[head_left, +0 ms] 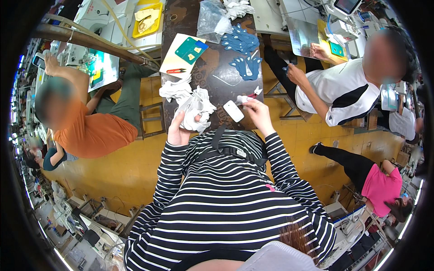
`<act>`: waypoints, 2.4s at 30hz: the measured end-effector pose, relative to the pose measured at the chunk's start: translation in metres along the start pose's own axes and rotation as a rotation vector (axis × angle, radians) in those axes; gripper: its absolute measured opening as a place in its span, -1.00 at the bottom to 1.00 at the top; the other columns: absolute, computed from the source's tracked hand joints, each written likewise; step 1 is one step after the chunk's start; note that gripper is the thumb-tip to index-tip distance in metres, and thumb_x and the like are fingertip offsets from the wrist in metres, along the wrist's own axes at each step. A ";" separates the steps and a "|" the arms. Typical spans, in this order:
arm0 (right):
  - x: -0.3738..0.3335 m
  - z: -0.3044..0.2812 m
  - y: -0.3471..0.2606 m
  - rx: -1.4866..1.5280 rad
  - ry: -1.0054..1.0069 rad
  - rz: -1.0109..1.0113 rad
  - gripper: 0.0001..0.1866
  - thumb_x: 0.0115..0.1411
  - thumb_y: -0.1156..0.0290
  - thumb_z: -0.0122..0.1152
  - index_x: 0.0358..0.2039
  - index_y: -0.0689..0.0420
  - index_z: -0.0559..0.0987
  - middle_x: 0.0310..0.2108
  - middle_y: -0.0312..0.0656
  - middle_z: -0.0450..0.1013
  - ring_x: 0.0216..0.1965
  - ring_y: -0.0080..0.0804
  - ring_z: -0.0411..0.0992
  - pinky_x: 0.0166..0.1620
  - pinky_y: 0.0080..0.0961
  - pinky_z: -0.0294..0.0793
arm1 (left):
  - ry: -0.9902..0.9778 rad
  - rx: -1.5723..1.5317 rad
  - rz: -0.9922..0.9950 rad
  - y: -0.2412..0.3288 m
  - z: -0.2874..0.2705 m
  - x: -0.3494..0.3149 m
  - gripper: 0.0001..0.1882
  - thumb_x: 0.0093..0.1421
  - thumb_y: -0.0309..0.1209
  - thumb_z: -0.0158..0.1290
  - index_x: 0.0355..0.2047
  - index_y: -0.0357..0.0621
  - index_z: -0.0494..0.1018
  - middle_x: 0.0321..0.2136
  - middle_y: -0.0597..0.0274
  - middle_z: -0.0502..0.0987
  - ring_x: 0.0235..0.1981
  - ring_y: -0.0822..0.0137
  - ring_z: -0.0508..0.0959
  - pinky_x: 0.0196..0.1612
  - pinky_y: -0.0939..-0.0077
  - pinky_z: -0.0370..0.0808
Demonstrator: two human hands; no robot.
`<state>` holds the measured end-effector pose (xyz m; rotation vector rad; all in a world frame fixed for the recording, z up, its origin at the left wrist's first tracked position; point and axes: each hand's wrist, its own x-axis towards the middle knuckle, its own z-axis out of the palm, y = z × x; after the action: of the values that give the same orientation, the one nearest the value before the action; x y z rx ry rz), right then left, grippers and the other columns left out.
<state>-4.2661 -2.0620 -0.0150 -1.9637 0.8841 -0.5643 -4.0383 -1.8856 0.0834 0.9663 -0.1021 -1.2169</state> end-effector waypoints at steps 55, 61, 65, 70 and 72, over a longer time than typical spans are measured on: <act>0.001 0.012 -0.162 0.258 0.057 -0.104 -0.61 0.07 0.60 0.30 -0.05 0.25 0.48 -0.35 -0.20 0.50 -0.32 -0.51 0.53 -0.22 -0.62 0.50 | -0.003 0.060 0.037 -0.028 0.040 -0.005 -0.57 0.20 -0.33 -0.04 0.04 -0.30 0.36 -0.08 0.15 0.50 -0.02 0.30 0.47 0.11 0.38 0.33; 0.002 0.008 -0.157 0.263 0.064 -0.066 -0.90 0.10 0.60 0.21 -0.34 0.23 0.51 -0.38 -0.19 0.48 -0.43 -0.47 0.49 -0.37 -0.62 0.44 | -0.093 0.005 0.021 -0.026 0.041 -0.007 -0.56 0.16 -0.42 0.03 0.06 -0.28 0.34 -0.07 0.17 0.49 -0.02 0.33 0.46 0.11 0.39 0.33; 0.005 0.007 -0.166 0.308 0.072 -0.097 -0.90 0.09 0.65 0.19 -0.34 0.29 0.59 -0.39 -0.24 0.45 -0.40 -0.60 0.42 -0.33 -0.72 0.40 | -0.123 0.095 0.066 -0.028 0.038 -0.006 -0.57 0.09 -0.58 0.10 0.02 -0.25 0.37 -0.13 0.24 0.51 -0.10 0.43 0.49 0.01 0.52 0.39; 0.005 0.003 -0.165 0.355 0.040 -0.097 -0.84 0.09 0.59 0.24 -0.27 0.29 0.59 -0.37 -0.21 0.46 -0.44 -0.61 0.40 -0.38 -0.70 0.39 | -0.033 0.111 0.071 -0.022 0.042 -0.007 -0.59 0.11 -0.57 0.08 0.01 -0.29 0.37 -0.15 0.23 0.52 -0.12 0.42 0.50 0.00 0.51 0.39; 0.005 0.003 -0.165 0.378 0.033 -0.091 -0.84 0.08 0.58 0.26 -0.28 0.30 0.58 -0.36 -0.21 0.46 -0.44 -0.61 0.39 -0.37 -0.69 0.39 | -0.034 0.157 0.059 -0.020 0.041 -0.007 -0.57 0.11 -0.59 0.06 0.03 -0.30 0.36 -0.12 0.21 0.51 -0.09 0.40 0.49 0.03 0.48 0.38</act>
<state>-4.2003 -2.0055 0.1259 -1.6596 0.6541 -0.7587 -4.0784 -1.9034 0.0983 1.0716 -0.2549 -1.1842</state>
